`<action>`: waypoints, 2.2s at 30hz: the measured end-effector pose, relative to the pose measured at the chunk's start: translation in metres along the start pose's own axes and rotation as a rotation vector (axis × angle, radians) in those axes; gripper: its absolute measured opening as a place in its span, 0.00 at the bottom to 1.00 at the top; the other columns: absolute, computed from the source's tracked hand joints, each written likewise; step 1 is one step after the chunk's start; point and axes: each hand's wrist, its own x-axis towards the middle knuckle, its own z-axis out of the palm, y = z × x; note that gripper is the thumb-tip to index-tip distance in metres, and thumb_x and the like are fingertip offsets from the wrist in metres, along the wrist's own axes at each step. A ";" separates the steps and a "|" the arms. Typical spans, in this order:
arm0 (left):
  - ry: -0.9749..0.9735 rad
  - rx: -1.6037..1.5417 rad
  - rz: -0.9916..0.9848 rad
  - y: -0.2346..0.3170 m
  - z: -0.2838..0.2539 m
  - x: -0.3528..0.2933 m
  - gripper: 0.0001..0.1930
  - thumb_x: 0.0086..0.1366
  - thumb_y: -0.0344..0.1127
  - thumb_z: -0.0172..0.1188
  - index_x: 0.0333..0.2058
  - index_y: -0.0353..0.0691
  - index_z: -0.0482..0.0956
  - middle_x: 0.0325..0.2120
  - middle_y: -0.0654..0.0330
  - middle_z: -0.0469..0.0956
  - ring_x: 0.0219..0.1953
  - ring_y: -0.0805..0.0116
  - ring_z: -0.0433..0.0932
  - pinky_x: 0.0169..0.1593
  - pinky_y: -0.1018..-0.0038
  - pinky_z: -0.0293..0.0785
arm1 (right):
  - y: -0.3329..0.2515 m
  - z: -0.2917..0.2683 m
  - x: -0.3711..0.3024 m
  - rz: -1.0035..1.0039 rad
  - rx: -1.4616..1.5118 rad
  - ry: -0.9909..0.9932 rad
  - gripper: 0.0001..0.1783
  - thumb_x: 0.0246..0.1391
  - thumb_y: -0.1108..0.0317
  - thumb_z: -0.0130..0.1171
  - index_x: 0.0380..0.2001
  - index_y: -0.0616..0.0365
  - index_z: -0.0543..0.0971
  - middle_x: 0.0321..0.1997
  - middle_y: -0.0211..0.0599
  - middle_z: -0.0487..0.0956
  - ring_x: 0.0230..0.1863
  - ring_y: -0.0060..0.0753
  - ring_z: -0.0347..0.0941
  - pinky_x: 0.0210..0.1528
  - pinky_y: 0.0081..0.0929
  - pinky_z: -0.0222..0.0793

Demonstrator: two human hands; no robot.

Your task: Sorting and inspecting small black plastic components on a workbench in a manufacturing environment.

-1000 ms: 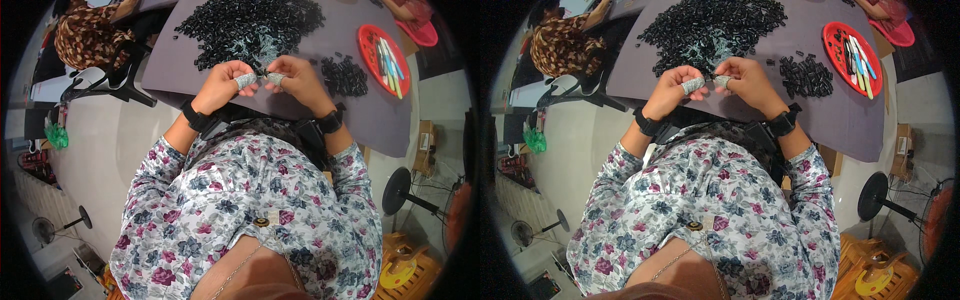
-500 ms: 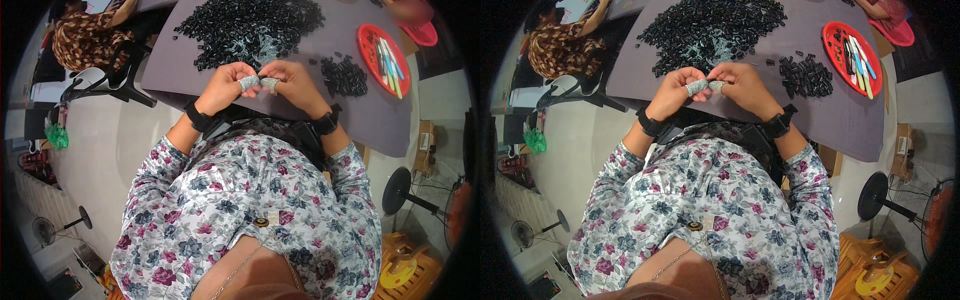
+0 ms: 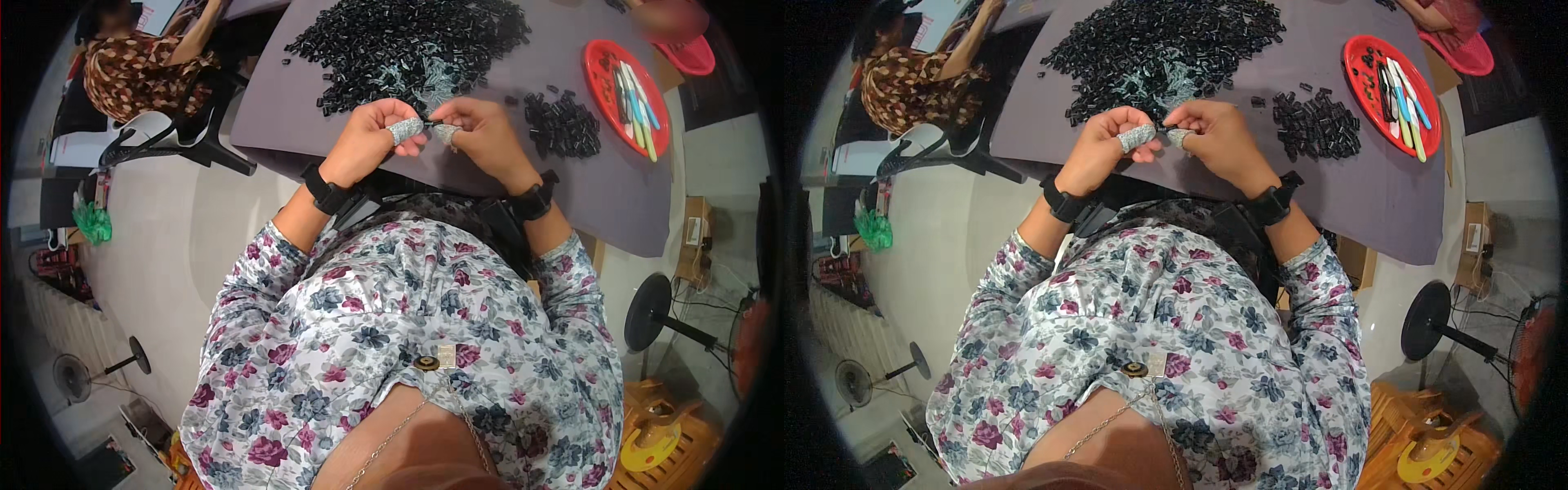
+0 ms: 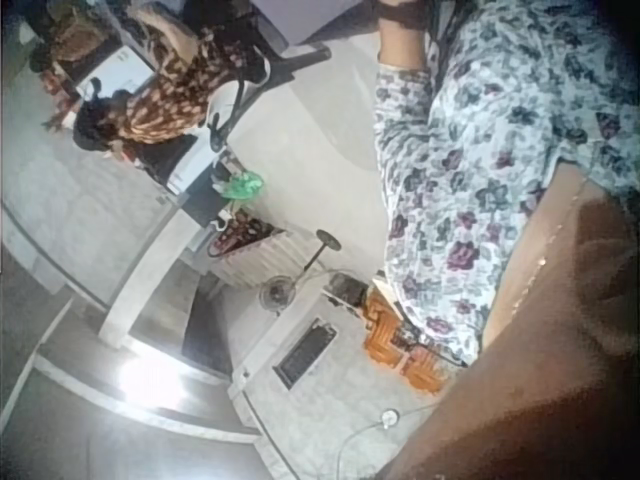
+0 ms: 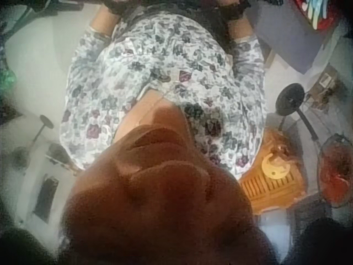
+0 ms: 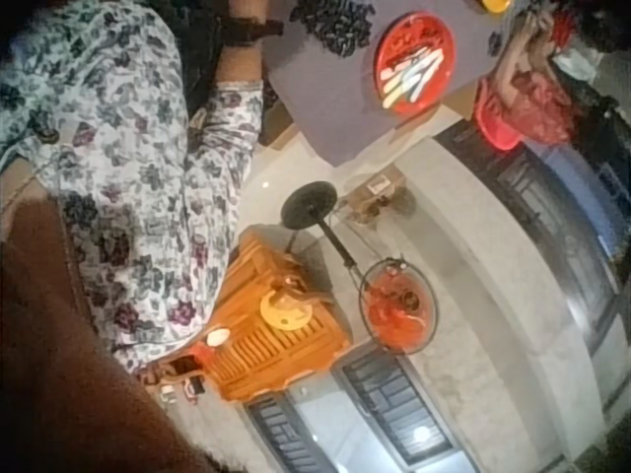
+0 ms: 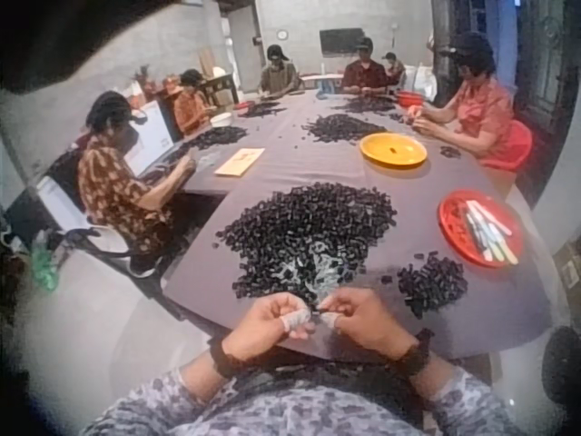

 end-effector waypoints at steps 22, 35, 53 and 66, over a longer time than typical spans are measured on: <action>-0.056 -0.046 0.048 0.000 0.005 0.001 0.05 0.69 0.21 0.54 0.41 0.34 0.77 0.33 0.59 0.83 0.33 0.77 0.82 0.38 0.80 0.79 | -0.026 0.010 -0.003 -0.225 -0.519 0.081 0.13 0.43 0.80 0.59 0.36 0.64 0.79 0.30 0.32 0.76 0.27 0.24 0.68 0.32 0.25 0.68; 0.016 0.117 0.085 0.000 0.001 -0.004 0.06 0.65 0.19 0.53 0.38 0.32 0.78 0.30 0.61 0.82 0.33 0.76 0.81 0.38 0.79 0.78 | -0.028 0.010 -0.006 -0.094 -0.433 0.080 0.17 0.44 0.81 0.59 0.40 0.62 0.85 0.33 0.39 0.78 0.31 0.34 0.76 0.36 0.29 0.73; -0.028 -0.005 0.050 -0.006 0.004 -0.001 0.06 0.69 0.21 0.55 0.42 0.32 0.80 0.33 0.59 0.84 0.35 0.77 0.82 0.40 0.80 0.80 | -0.024 0.005 -0.003 0.032 -0.210 -0.004 0.20 0.46 0.87 0.54 0.44 0.65 0.81 0.35 0.28 0.79 0.36 0.16 0.75 0.36 0.17 0.73; -0.057 -0.034 0.012 -0.003 -0.005 -0.001 0.09 0.68 0.23 0.59 0.45 0.32 0.83 0.36 0.59 0.85 0.35 0.76 0.84 0.41 0.80 0.82 | -0.028 0.013 -0.012 0.002 -0.040 -0.066 0.16 0.49 0.86 0.56 0.42 0.64 0.76 0.30 0.30 0.80 0.33 0.17 0.76 0.36 0.20 0.72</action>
